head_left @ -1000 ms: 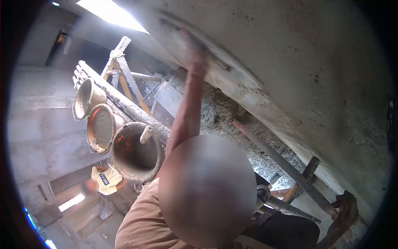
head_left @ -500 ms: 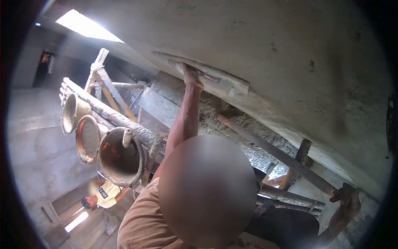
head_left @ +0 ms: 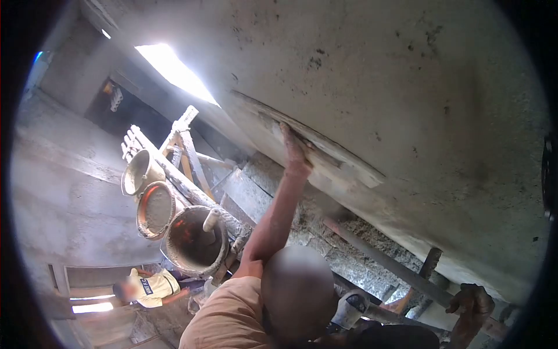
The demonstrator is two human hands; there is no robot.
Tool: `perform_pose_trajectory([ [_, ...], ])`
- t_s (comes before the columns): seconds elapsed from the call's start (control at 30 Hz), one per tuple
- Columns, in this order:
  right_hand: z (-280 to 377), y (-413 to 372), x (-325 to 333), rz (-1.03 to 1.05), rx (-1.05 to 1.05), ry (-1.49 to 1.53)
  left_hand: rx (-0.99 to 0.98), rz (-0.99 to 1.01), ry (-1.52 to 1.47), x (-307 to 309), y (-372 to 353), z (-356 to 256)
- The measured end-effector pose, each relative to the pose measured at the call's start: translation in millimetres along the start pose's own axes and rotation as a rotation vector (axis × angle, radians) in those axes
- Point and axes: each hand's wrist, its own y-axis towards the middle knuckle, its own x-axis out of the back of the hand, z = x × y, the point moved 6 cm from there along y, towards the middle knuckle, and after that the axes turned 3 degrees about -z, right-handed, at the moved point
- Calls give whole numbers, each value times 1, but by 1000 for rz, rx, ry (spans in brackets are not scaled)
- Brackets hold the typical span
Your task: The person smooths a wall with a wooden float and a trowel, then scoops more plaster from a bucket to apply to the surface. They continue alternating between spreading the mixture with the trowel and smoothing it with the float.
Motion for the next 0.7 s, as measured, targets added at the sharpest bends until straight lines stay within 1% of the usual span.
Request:
perform_pose_trajectory([
  [0.03, 7, -1, -4, -30, 36, 35, 10, -43, -41, -11, -1, -23],
  [0.13, 10, -2, -1, -14, 20, 93, -48, 105, 45, -3, 41, -86],
  [0.23, 31, -4, -7, -101, -20, -70, -95, 82, 70, 17, 86, -139],
  [0.3, 30, -7, -7, -94, 51, 11, -167, 67, 101, 5, 88, -180],
  [0.43, 10, -9, -6, -68, 177, 161, -333, 91, 193, -67, 42, -238],
  [0.53, 5, -8, -1, -29, 93, 129, -470, 42, 336, -102, 15, -265],
  [0.6, 4, -10, -1, -62, 93, 122, -529, -17, 419, -123, -2, -270],
  [0.7, 4, -11, -2, -65, 155, 154, -714, -121, 588, -146, -24, -265],
])
